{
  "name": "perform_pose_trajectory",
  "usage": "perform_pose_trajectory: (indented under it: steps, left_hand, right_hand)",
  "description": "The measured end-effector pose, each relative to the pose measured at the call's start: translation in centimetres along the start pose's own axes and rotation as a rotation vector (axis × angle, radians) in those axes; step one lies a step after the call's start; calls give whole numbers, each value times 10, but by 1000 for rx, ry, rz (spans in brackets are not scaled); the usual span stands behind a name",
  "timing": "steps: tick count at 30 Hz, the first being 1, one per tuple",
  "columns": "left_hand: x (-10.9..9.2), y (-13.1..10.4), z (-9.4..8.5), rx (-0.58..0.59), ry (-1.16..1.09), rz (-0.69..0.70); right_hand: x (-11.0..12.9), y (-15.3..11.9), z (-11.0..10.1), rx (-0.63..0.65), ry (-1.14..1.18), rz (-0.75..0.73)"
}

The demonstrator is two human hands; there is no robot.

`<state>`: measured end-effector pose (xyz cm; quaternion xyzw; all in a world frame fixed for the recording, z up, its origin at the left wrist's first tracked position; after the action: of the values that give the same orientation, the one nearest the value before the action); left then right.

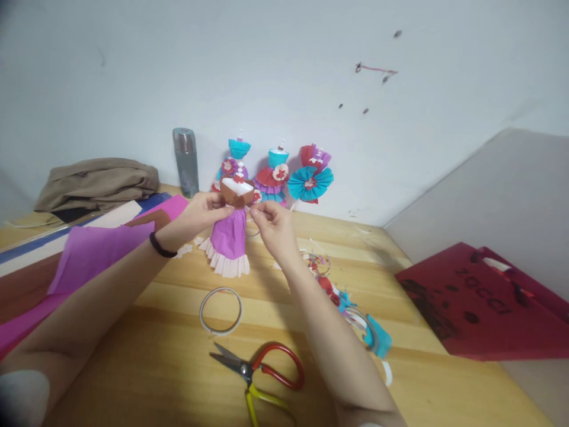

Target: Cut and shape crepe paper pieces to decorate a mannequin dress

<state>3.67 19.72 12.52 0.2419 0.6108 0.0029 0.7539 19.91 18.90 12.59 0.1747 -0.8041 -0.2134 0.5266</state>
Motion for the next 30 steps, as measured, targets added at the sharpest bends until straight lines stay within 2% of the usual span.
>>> perform_pose_trajectory:
  steps: [4, 12, 19, 30]
  left_hand:
    - [1, 1, 2, 7, -13, 22]
    - [5, 0, 0, -14, -27, -26]
    - [2, 0, 2, -14, -19, -35]
    - [7, -1, 0, -28, 4, -34]
  right_hand:
    - [5, -4, 3, -9, -35, 0]
    - [13, -5, 3, -35, -10, 43]
    - [11, -2, 3, 4, 12, 71]
    - [18, -6, 8, -23, -41, 27]
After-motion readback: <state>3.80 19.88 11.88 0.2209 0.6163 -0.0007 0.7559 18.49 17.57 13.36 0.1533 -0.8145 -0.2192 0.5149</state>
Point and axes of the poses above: each hand's wrist, its own y-axis towards the middle knuckle, its own z-axis out of the palm, x = y × z, the point moved 7 cm from there along y, towards the middle knuckle, and after that the axes turned 9 degrees about -y, right-handed, at the moved point
